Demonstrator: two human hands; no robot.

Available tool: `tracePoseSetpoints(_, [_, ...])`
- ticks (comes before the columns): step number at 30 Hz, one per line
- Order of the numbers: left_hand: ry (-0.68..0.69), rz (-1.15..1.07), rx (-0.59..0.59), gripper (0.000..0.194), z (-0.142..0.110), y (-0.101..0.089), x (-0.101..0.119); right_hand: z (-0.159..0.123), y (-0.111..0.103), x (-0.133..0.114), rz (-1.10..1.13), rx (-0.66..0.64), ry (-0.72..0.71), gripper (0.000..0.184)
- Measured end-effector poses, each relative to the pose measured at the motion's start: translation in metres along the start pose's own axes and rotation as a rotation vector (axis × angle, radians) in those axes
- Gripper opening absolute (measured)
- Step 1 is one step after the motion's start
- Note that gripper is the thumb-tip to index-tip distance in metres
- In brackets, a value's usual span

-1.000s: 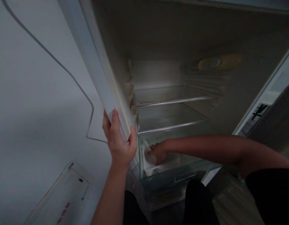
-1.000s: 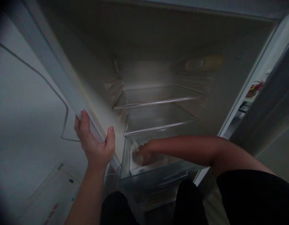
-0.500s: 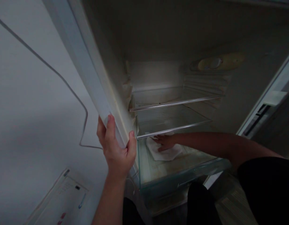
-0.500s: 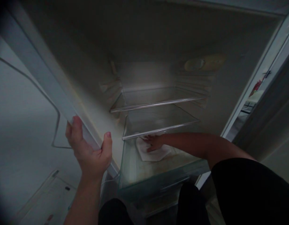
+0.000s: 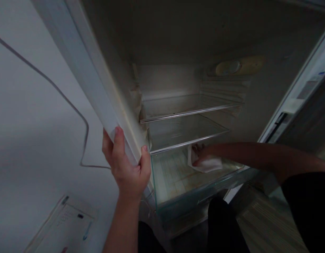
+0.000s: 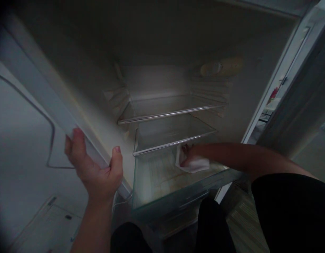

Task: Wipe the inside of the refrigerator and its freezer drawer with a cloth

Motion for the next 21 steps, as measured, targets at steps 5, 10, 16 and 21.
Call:
tracePoseSetpoints(5, [0.014,-0.024,-0.005,0.086,0.001,0.001,0.0,0.016,0.013,-0.094,-0.155,-0.154,-0.395,0.144])
tracePoseSetpoints(10, [0.011,-0.004,-0.022,0.084,0.002,0.0,0.0,0.019,0.026,-0.188,-0.252,-0.205,-0.562,0.12])
tracePoseSetpoints(16, [-0.001,-0.001,-0.011,0.084,0.002,-0.001,0.001,0.008,0.02,-0.144,-0.203,-0.198,-0.653,0.133])
tracePoseSetpoints(21, [-0.007,-0.009,-0.002,0.083,0.001,0.0,0.0,-0.006,0.002,-0.029,-0.2,-0.294,-0.366,0.156])
Point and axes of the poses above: each hand's wrist, its own z-axis towards the middle knuckle, its own y-axis out of the palm, x = y × z, the point moved 2 cm from there along z, towards the middle knuckle, and after that the axes turned 14 degrees about -z, right-handed, at the moved point
